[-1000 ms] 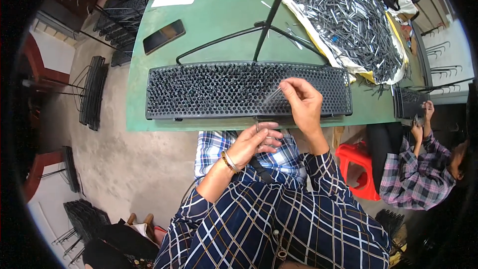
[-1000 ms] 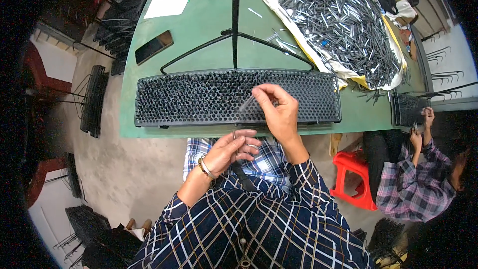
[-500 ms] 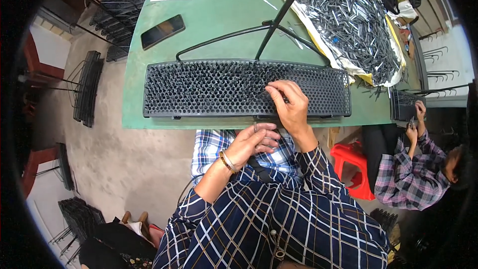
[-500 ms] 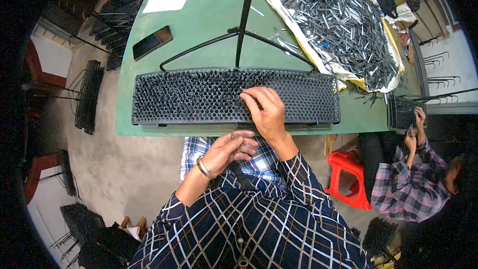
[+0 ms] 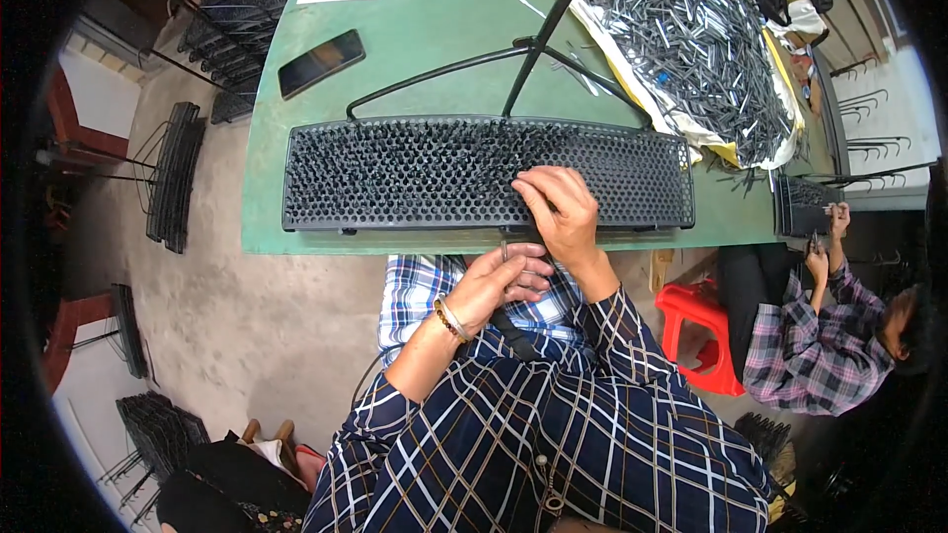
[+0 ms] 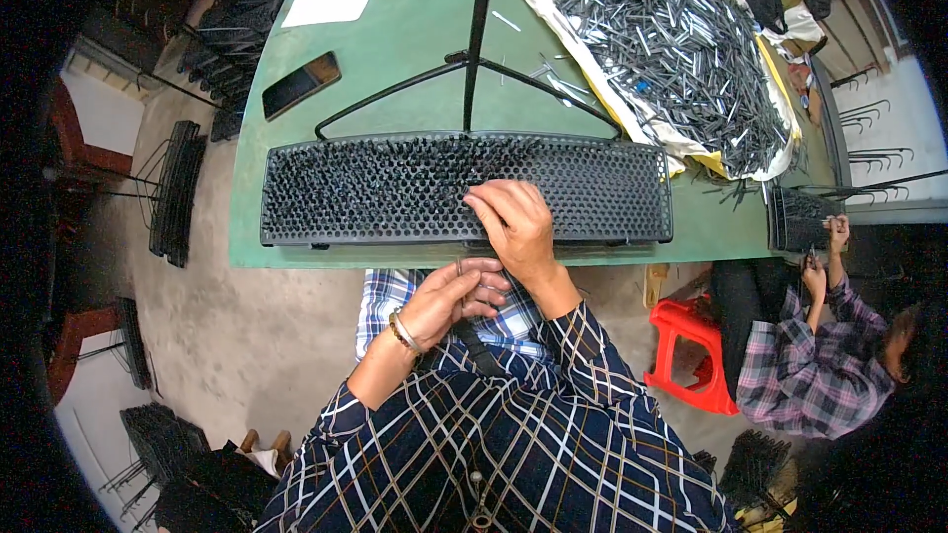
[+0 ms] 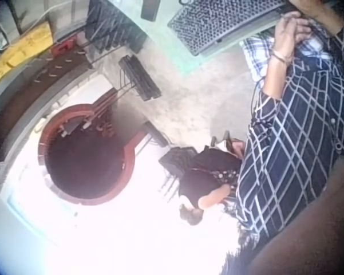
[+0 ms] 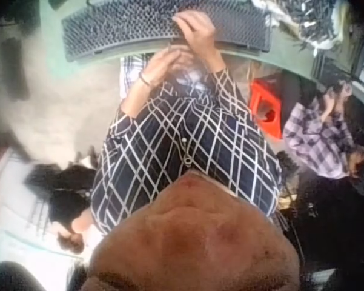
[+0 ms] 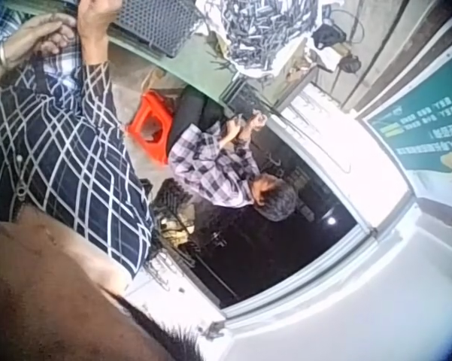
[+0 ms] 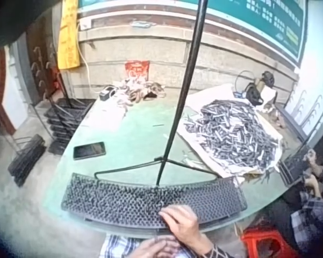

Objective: The recorder is manually inserting small, pin-like metal components into a black honeycomb-style grid template.

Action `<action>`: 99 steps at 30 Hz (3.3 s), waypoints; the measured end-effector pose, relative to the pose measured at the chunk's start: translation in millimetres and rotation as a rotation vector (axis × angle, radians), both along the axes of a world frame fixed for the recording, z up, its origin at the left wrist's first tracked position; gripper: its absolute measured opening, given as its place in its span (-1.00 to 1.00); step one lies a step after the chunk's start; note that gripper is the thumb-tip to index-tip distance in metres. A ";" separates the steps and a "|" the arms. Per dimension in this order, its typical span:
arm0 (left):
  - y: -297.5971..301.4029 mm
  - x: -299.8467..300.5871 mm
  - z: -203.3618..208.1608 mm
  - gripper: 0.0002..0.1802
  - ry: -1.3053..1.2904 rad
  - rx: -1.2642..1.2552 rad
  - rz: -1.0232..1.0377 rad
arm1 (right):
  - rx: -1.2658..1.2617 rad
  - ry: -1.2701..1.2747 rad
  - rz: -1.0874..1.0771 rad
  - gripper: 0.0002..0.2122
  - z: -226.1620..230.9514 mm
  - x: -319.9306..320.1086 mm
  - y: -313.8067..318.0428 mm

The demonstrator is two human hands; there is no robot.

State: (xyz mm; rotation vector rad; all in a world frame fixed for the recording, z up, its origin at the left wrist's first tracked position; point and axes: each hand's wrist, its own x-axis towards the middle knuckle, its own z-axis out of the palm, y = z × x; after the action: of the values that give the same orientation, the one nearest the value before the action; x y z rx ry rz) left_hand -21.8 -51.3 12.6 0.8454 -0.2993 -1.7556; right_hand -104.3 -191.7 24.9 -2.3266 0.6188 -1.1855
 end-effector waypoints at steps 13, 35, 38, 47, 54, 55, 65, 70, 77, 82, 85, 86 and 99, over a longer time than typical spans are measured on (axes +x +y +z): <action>2.3 -1.8 1.8 -0.63 -0.024 0.024 -0.006 | -0.072 0.028 -0.109 -0.88 -0.6 -3.3 6.0; 2.9 1.2 3.6 -0.63 -0.191 -0.037 0.017 | 0.660 -0.020 0.140 -0.88 28.3 -11.6 18.1; 3.0 -0.1 6.4 -0.62 -0.199 -0.014 0.017 | 0.562 -0.058 0.052 -0.88 19.9 -3.1 13.5; 6.4 -0.8 2.8 -0.62 -0.193 0.015 0.021 | 0.016 -0.036 0.004 -0.86 7.3 3.8 13.1; 6.9 -0.7 4.7 -0.64 -0.198 0.027 0.019 | 0.023 -0.026 0.033 -0.86 4.3 4.1 16.2; 7.3 -0.6 5.9 -0.64 -0.200 0.026 0.016 | 0.022 0.001 0.052 -0.86 4.3 3.9 18.0; 5.6 -1.3 11.6 -0.65 -0.205 0.077 0.023 | -0.097 0.039 0.007 -0.82 7.8 -5.0 22.8; -2.7 4.1 26.3 -0.64 -0.294 0.072 -0.037 | -0.006 -0.086 -0.213 -0.88 18.5 -56.8 -3.4; -67.0 6.9 84.0 -0.64 -0.495 -0.098 -0.167 | 0.159 -0.221 -0.763 -0.90 -17.2 -192.3 -86.7; -166.9 -36.2 123.8 -0.67 -0.687 -0.217 -0.261 | 0.267 -0.108 -0.886 -0.88 -60.5 -255.2 -128.4; -234.5 -63.0 117.1 -0.69 -0.983 -0.450 -0.313 | 0.269 -0.126 -0.876 -0.89 -63.0 -244.2 -139.0; -258.2 -72.7 112.9 -0.68 -1.134 -0.517 -0.333 | 0.277 -0.137 -0.886 -0.89 -64.8 -242.7 -140.0; -536.5 -108.7 10.7 -0.39 -2.032 -0.781 -0.239 | 0.306 -0.117 -0.923 -0.93 -58.7 -242.6 -136.3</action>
State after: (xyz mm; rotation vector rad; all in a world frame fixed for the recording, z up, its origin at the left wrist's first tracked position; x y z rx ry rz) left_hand -130.5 -587.8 23.3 1.6549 -2.2018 -0.1655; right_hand -347.0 -328.0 -33.8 -1.6931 1.7932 -1.4237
